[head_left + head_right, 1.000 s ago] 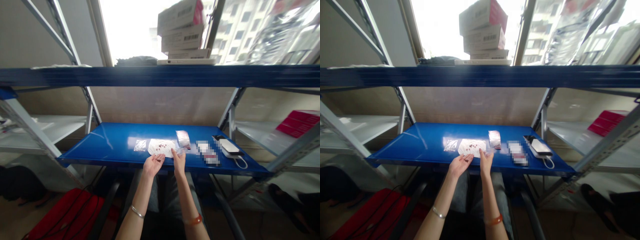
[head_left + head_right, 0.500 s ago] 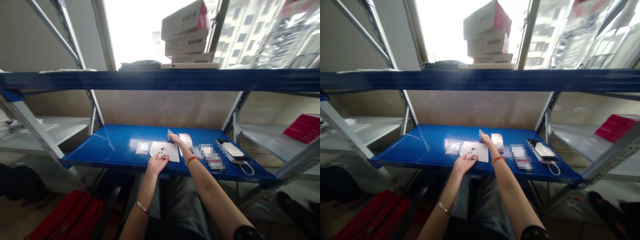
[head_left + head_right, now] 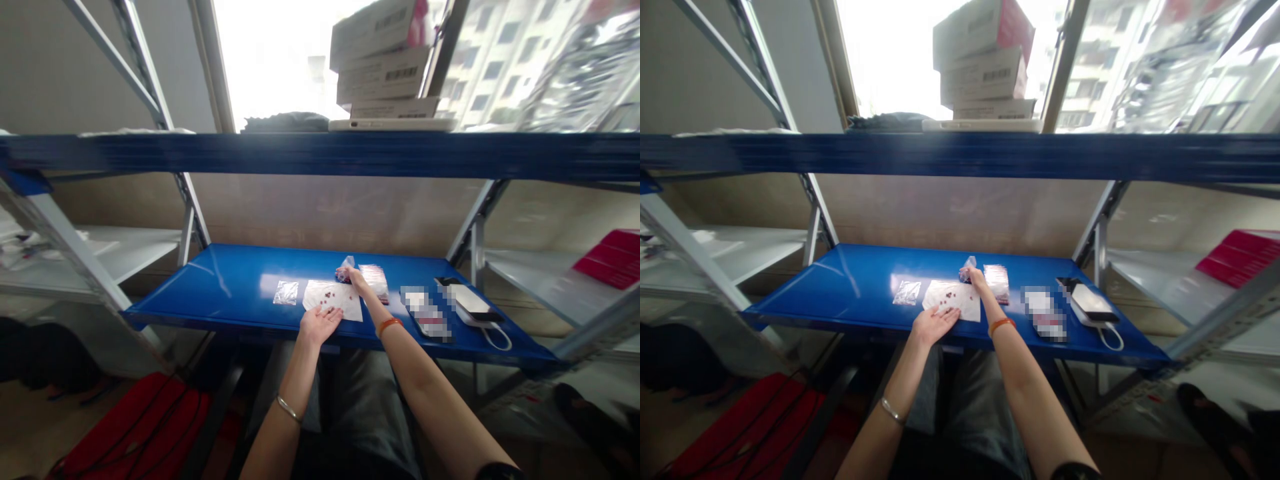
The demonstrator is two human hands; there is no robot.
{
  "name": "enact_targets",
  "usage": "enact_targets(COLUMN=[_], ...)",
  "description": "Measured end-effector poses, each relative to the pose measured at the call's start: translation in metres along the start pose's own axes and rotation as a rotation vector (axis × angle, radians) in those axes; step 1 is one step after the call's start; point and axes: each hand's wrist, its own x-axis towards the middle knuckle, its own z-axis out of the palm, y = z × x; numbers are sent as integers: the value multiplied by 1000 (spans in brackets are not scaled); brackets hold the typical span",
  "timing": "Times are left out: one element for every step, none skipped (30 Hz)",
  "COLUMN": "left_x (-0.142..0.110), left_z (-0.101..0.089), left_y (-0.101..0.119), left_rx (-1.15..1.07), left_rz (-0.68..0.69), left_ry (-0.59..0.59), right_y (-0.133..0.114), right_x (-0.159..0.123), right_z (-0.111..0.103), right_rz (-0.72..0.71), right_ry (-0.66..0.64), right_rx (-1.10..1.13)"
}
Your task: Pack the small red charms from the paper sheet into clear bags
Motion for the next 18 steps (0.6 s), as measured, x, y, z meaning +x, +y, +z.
enact_targets(left_x=[0, -1, -2, -4, -5, -6, -7, -8, -9, -9, -9, -9, -9, -9, -10, -10, -11, -11], left_z=[0, 0, 0, 1, 1, 1, 2, 2, 2, 2, 3, 3, 3, 3, 3, 3, 3, 3], left_y=[0, 0, 0, 0, 0, 1, 1, 2, 3, 3, 4, 4, 5, 5, 5, 5, 6, 6], left_rx=[0, -2, -4, -5, -4, -2, 2, 7, 12, 17, 21, 26, 30, 35, 40, 46, 53, 59], left_rz=[-2, -5, -9, -15, -23, -32, -42, -50, -58, -65, -71, -75, -76, -73, -70, -66, -64, -64], left_ry=[-5, -13, -22, -31, -39, -46, -52, -57, -61, -64, -67, -69, -72, -76, -79, -82, -85, -87], right_y=[-1, -1, -2, -3, -4, -4, -5, -6, -7, -9, -10, -11, -12, -13, -14, -15, -17, -18], right_x=[0, -1, -1, -1, -1, 0, 0, -1, -1, -2, -3, -4, -5, -7, -8, -9, -11, -12], right_z=[0, 0, 0, 0, 1, 1, 1, 1, 1, 1, 0, 0, -1, -1, -1, -2, -2, -2], right_rz=[7, 18, 31, 43, 55, 67, 78, 88, 95, 99, 100, 100, 98, 96, 92, 86, 79, 70], right_ry=[1, 5, 9, 14, 18, 21, 21, 19, 15, 11, 7, 6, 7, 10, 15, 21, 25, 29], right_rx=[9, 18, 25, 28, 30, 29, 28, 25, 22, 17, 11, 3, -6, -16, -27, -38, -48, -56])
